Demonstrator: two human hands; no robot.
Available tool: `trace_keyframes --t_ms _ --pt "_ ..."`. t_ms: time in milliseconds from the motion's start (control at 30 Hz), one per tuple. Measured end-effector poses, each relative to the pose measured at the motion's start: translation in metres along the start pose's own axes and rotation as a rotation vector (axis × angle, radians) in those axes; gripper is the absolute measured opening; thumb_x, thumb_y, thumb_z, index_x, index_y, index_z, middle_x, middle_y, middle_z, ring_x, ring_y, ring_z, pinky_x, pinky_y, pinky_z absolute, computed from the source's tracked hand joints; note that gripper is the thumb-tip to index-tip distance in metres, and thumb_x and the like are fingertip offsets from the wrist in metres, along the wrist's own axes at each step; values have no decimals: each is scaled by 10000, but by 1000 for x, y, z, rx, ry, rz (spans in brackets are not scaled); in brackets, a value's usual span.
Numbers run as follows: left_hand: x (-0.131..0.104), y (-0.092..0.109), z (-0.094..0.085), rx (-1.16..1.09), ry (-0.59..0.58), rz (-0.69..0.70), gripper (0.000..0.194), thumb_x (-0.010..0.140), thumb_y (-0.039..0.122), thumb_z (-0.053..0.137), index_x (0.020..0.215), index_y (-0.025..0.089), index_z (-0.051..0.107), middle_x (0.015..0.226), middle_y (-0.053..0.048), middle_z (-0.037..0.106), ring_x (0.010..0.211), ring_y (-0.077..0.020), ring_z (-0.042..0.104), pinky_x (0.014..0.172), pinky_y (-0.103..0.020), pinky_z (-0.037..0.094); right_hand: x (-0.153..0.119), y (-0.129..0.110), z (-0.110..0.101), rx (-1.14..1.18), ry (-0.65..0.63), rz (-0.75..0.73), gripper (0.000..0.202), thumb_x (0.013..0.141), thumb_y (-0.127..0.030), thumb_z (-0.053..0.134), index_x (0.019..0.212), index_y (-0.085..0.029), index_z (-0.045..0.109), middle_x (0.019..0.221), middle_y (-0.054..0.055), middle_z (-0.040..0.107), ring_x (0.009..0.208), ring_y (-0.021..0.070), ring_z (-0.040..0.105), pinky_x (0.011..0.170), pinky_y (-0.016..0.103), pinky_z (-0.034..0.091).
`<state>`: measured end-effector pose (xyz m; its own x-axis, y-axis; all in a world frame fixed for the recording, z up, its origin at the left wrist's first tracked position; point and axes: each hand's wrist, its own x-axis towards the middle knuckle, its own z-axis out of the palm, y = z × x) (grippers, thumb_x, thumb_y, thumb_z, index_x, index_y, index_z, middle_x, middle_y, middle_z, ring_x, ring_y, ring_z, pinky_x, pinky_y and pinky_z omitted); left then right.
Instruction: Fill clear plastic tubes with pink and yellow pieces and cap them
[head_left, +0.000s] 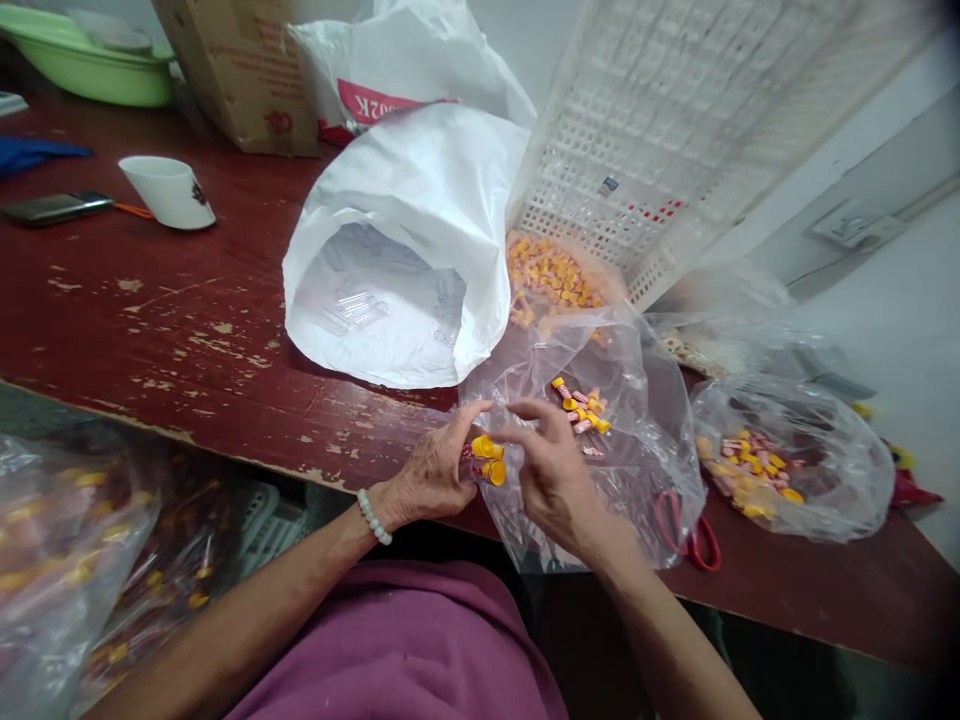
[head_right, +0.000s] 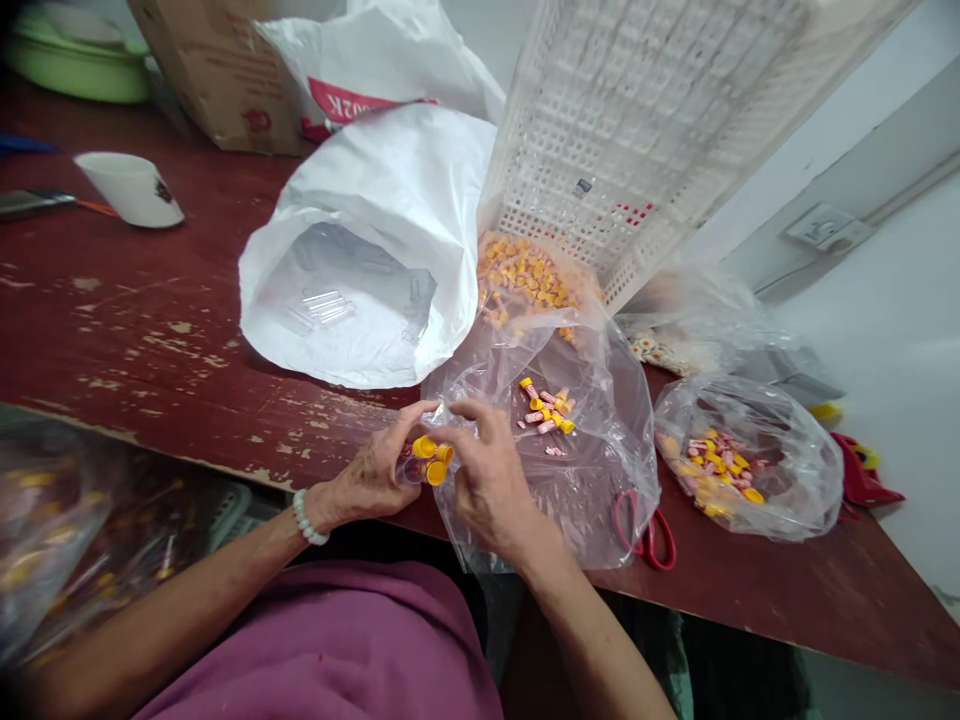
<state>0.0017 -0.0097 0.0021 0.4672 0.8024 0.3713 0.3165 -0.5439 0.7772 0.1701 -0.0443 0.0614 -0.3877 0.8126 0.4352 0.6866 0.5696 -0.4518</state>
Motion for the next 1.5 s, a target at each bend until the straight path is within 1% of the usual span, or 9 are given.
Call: trace_keyframes --t_ms 233,400,600,733,833,933,1133,1333,1500 --pt "6 -8 3 -141 -15 -124 768 591 23 513 1321 152 311 893 -36 614 663 -139 569 608 -239 444 6 33 13 16 -126 17 538 663 3 377 1074 -242 623 1198 54 539 1102 180 505 925 368 422" --pt "8 -10 -2 -237 19 -201 740 607 35 536 1299 166 309 979 -51 625 729 -138 605 708 -253 480 33 113 -6 -527 -39 553 295 825 -161 424 1013 -175 650 1011 111 649 980 225 556 861 372 416" --pt "4 -8 -5 -205 37 -159 764 592 21 537 1304 170 307 1002 -55 625 858 -173 613 762 -262 475 51 164 -4 -649 -112 669 230 819 -236 504 944 -154 678 1004 165 657 1015 310 543 808 431 405" --pt "5 -7 -5 -202 37 -175 756 596 23 534 1304 153 302 991 -57 629 835 -170 611 751 -266 475 45 137 -13 -354 73 726 274 853 -303 468 1029 -152 614 922 107 666 766 204 613 656 326 459" --pt "6 -7 -2 -207 21 -208 758 592 27 539 1301 160 307 956 -42 627 768 -158 601 714 -269 474 32 82 -15 245 311 647 292 829 -420 533 1008 -191 559 772 19 651 619 145 592 557 267 461" --pt "7 -6 3 -207 -8 -207 770 584 35 548 1303 170 308 913 -22 612 695 -136 572 654 -257 460 20 27 -3 534 369 474 204 797 -371 618 910 -209 570 818 6 655 737 135 613 693 277 479" --pt "4 -4 7 -214 15 -134 715 618 70 565 1284 176 324 1042 -64 589 819 -165 583 693 -269 453 5 -5 23 465 208 337 113 819 -305 611 904 -231 598 940 7 659 891 150 604 816 307 447" --pt "2 -6 3 -150 21 -161 712 620 80 568 1285 149 323 743 18 541 598 -123 496 560 -241 388 2 -3 11 257 183 154 179 853 -321 536 1004 -233 574 1329 71 462 1243 220 424 1026 421 331" --pt "0 -10 1 -223 -23 -126 772 602 162 675 1298 162 341 1088 -92 577 881 -208 576 776 -322 451 -2 -8 18 -90 20 -10 392 751 -426 636 1094 -248 565 1427 84 330 1283 287 338 1040 480 284"
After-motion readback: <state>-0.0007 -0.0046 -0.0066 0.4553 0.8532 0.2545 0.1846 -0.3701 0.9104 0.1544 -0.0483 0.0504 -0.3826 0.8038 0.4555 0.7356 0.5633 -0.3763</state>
